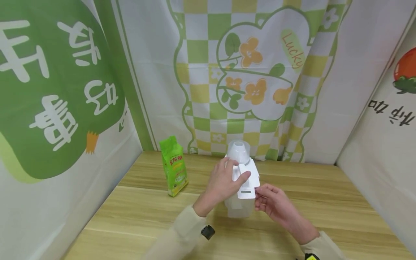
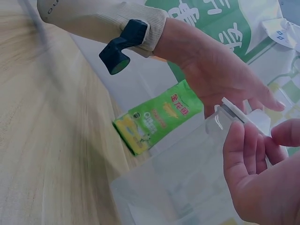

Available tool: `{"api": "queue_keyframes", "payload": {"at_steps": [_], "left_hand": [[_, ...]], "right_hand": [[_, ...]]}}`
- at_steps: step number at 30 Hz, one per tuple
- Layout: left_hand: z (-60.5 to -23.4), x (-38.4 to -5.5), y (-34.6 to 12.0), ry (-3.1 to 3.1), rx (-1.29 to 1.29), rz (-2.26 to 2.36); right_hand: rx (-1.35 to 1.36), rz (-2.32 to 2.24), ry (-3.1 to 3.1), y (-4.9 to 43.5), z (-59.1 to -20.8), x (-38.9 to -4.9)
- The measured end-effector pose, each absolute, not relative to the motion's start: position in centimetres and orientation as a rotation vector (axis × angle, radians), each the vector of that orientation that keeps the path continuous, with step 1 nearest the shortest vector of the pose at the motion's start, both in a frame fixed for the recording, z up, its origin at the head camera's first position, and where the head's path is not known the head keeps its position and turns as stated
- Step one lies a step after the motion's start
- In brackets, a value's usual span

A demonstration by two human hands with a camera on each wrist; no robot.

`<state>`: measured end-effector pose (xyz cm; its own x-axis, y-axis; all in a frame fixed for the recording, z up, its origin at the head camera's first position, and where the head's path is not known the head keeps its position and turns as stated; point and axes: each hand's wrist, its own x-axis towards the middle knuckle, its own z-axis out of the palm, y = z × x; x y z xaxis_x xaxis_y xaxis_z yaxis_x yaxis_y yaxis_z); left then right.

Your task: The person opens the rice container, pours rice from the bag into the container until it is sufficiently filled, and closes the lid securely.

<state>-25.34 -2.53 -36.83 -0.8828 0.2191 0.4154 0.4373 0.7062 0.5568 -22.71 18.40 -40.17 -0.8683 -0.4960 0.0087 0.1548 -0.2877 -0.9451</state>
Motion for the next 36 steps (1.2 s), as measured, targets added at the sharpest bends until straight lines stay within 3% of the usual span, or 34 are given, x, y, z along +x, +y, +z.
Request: {"api": "queue_keyframes", "payload": {"at_steps": [25, 36], "left_hand": [[-37.4, -24.9, -1.9, -2.569, -0.528, -0.802], [-37.5, -24.6, -1.9, -2.528, -0.531, -0.776]], "right_hand": [[-0.534, -2.081, 1.56, 18.9, -40.9, -22.8], [-0.673, -2.162, 1.62, 21.3, -39.2, -25.0]]}}
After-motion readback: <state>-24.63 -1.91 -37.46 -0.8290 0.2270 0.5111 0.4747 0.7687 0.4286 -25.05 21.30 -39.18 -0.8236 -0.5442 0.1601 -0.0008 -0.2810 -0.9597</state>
